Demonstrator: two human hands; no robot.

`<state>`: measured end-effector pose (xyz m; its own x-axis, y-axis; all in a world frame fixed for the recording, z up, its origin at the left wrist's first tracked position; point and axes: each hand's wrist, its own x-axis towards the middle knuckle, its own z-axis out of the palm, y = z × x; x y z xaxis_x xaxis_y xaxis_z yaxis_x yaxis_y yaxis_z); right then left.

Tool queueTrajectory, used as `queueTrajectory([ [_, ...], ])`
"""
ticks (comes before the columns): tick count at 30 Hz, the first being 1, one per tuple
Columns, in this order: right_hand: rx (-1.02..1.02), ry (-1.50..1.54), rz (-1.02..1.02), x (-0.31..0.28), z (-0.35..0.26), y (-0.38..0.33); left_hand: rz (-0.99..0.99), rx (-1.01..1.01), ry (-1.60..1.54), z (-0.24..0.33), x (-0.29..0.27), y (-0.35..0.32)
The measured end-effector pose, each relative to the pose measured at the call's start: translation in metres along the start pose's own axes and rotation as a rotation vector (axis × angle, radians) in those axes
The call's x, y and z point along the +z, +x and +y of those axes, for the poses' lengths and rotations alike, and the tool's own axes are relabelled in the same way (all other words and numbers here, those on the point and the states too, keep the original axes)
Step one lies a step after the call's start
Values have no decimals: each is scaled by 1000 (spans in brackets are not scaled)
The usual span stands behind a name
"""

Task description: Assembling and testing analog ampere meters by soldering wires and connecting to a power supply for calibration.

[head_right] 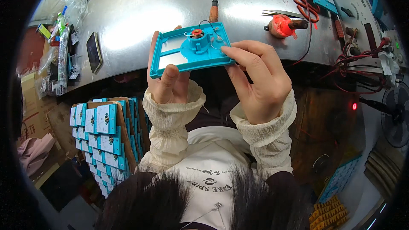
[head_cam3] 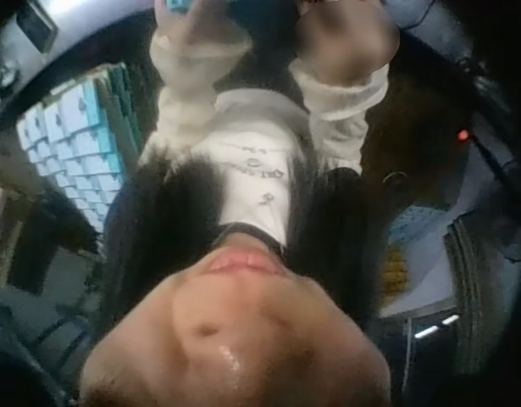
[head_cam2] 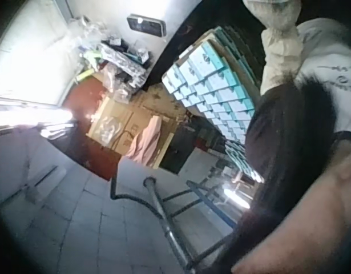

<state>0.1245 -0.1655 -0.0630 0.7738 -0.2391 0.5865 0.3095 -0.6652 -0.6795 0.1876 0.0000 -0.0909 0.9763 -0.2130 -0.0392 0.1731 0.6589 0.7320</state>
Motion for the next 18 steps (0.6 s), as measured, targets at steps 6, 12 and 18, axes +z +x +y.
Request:
queueTrajectory([
  [6,33,20,5,1,0,0,8,-9,-1,2,1,1],
  [12,27,20,9,1,0,-1,-6,-6,-9,1,3,2],
  [18,34,20,11,1,0,-2,-22,-22,11,2,1,4],
])
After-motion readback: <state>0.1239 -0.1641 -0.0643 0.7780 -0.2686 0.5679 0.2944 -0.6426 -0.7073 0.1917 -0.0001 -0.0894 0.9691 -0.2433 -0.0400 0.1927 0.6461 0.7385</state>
